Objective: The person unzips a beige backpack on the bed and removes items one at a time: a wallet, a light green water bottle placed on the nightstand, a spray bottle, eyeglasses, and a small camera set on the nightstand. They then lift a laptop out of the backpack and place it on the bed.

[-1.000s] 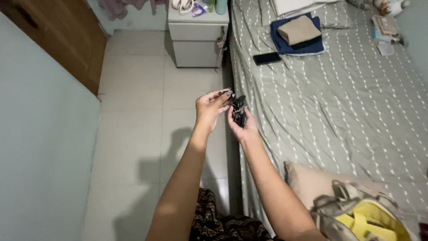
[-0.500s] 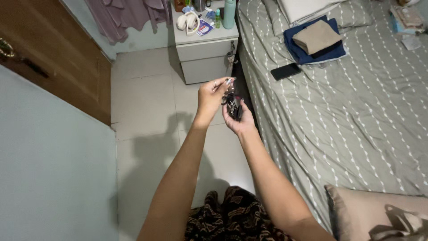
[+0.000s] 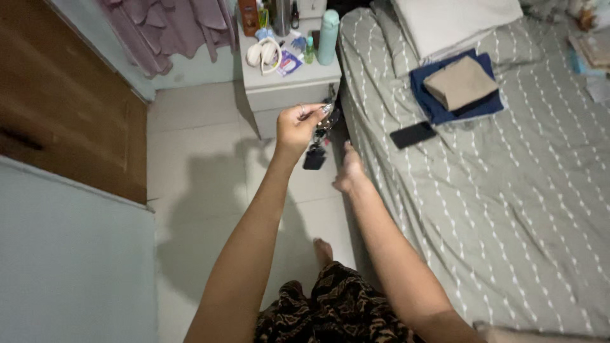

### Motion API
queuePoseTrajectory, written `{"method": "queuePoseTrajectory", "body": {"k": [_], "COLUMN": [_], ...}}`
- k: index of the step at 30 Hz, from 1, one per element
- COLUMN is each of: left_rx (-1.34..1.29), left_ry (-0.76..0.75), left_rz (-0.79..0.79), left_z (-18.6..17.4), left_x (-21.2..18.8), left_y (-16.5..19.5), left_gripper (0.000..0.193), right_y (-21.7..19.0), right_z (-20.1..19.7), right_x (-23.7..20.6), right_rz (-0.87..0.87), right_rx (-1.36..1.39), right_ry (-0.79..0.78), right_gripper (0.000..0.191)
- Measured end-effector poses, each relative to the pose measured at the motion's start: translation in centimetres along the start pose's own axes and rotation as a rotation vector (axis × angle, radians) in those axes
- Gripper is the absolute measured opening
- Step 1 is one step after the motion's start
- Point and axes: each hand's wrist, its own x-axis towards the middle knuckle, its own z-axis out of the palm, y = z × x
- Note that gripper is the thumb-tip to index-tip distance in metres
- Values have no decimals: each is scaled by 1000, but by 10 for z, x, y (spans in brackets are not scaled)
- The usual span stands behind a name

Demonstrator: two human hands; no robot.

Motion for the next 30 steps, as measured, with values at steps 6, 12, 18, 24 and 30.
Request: {"method": "queuePoseTrajectory", "body": {"k": [6, 12, 18, 24, 30], "left_rx": [57, 550, 289, -53, -74], "left_ry": [51, 141, 4, -178, -43], "left_rz": [-107, 307, 196, -215, -207], "left_z": [5, -3, -22, -56, -86], "left_x": [89, 171, 236, 259, 315], "left_y": [-10, -33, -62, -104, -141], "left_gripper": [21, 17, 39, 70, 49], "right_y": [-86, -175, -222, -253, -274], "right_z": [10, 50, 79, 123, 187], "right_x": [45, 88, 148, 208, 255], "right_rz": [-1230, -1667, -1285, -967, -822], "right_rx": [-371, -752, -632, -216, -25], "right_ry": [-10, -153, -325, -517, -612], "right_gripper": [56, 19, 10, 14, 12]}}
